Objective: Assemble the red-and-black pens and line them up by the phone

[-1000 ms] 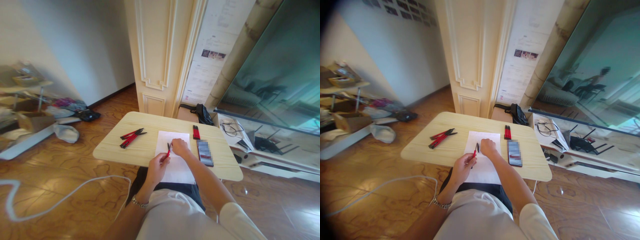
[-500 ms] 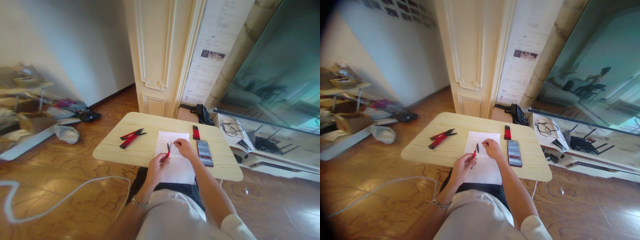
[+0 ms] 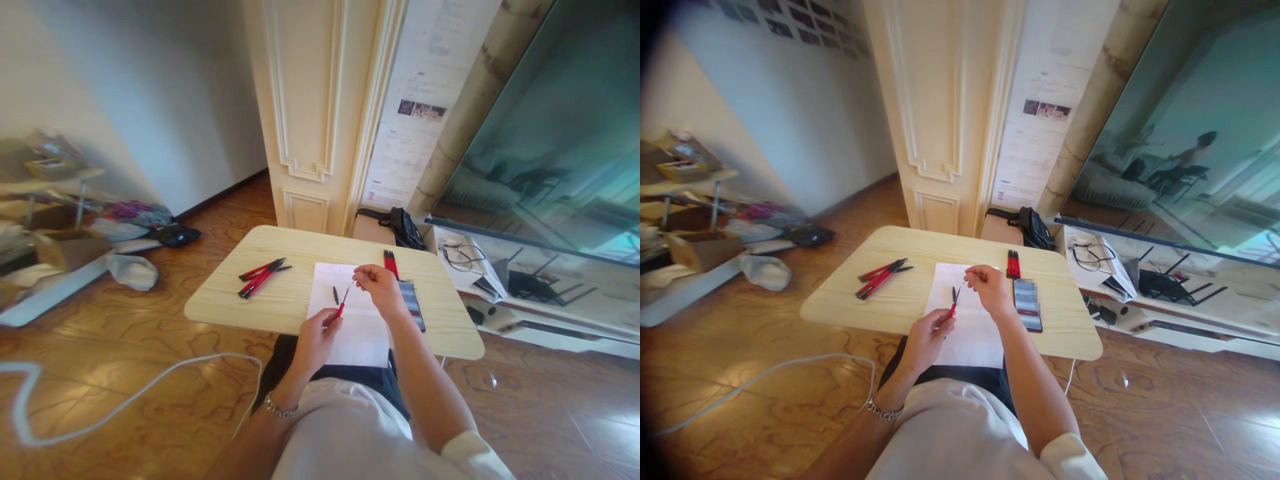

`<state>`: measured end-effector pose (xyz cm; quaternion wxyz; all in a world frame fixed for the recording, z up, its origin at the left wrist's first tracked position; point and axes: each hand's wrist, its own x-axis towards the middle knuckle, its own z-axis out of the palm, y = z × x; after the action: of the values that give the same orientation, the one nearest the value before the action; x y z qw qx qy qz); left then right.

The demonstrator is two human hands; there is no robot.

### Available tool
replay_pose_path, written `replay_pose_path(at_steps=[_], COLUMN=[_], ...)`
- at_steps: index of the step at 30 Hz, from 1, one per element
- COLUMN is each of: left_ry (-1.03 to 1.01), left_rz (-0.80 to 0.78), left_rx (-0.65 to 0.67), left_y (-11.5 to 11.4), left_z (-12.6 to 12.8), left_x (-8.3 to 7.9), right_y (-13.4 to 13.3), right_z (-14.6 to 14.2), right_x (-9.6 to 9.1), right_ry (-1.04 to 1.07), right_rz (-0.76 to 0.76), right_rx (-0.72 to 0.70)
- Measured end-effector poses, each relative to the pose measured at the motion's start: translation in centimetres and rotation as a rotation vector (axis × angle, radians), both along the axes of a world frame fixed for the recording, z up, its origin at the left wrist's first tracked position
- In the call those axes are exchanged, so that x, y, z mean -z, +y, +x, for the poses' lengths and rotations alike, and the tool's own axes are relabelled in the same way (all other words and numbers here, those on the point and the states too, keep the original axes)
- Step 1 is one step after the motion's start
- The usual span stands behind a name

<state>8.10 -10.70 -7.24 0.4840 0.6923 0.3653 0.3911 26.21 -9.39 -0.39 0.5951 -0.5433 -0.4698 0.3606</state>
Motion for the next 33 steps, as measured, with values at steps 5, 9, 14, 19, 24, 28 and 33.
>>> replay_pose_path(at_steps=[5, 9, 14, 19, 24, 28, 33], left_ry=[0.009, 0.015, 0.022, 0.028, 0.023, 0.019, 0.011], left_rz=[0.008, 0.001, 0.005, -0.001, -0.018, -0.004, 0.011], left_rx=[0.004, 0.011, 0.005, -0.002, -0.006, -0.015, -0.015], left_y=[0.00, 0.05, 0.06, 0.02, -0.07, -0.13, -0.10], left_z=[-0.06, -0.06, -0.09, -0.08, -0.09, -0.08, -0.07], left_x=[0.02, 0.07, -0.04, -0.17, -0.33, -0.40, -0.38], right_y=[0.07, 0.02, -0.09, -0.36, -0.62, -0.65, -0.76], right_z=[-0.09, -0.13, -0.21, -0.14, 0.10, 0.43, 0.58], right_x=[-0.04, -0.14, -0.37, -0.52, -0.70, -0.74, -0.44], right_ry=[-0.069, -0.099, -0.154, -0.260, -0.348, -0.383, -0.417], right_rz=[-0.011, -0.013, -0.031, -0.041, -0.051, -0.070, -0.086], right_rx=[-0.013, -0.023, -0.037, -0.082, -0.083, -0.083, -0.109])
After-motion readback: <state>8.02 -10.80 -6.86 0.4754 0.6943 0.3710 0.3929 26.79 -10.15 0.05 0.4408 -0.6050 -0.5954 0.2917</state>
